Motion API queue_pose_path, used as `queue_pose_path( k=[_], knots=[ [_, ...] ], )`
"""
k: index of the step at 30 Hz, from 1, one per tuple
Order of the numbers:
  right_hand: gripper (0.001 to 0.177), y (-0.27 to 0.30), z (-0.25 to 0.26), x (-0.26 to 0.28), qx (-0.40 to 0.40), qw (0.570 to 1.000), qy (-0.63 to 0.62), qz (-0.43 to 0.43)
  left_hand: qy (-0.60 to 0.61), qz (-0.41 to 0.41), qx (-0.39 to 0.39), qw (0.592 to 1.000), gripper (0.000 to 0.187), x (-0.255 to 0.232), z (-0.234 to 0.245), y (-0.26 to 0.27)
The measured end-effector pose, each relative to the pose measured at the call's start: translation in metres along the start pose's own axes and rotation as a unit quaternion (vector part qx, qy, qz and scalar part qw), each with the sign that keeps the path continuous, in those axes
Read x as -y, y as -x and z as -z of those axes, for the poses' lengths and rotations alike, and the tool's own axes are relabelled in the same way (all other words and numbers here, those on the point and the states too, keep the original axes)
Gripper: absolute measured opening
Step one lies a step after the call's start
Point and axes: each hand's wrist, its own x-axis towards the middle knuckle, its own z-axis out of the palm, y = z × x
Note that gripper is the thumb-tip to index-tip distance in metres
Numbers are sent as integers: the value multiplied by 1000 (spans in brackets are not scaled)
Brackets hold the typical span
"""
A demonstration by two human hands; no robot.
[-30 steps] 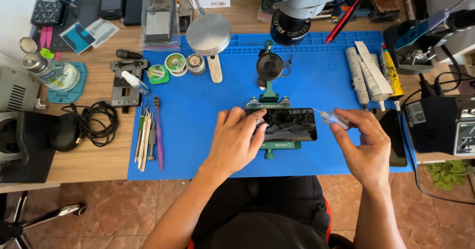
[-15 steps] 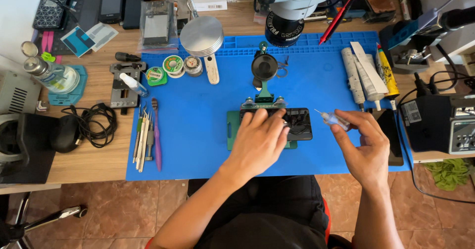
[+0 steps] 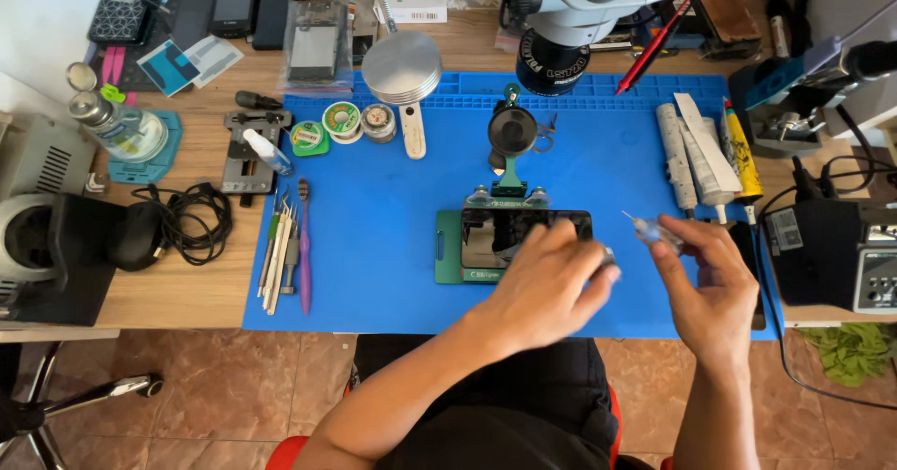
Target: The person works on a smartphone screen clamped in a green holder. They use a syringe to apply liquid to the screen, then use a white plastic card to spread the liquid and remove bubbles. Finally, they use a small black tool to adjust the clamp.
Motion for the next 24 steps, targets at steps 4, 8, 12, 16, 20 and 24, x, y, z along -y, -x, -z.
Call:
queue_pose_path(
  k=[4,8,12,16,20,24],
  knots=[
    [29,0,6,-6,-1,999,-31,-21,70,-39,-52,995,24,0,23,21],
    [35,-1,9,-10,7,997,-46,-59,51,-22,-205,977,15,40,50,47],
    [30,-4,3,-3,22,994,-79,-73,53,133,-240,960,21,69,77,70],
    [29,-3,-3,0,31,996,-76,-41,14,91,-213,973,22,80,78,73],
    [34,-4,-3,4,39,996,-68,-38,-37,40,-215,975,22,83,76,73],
    [34,-4,-3,10,43,997,-59,-36,-44,44,-192,979,22,85,74,74]
  ],
)
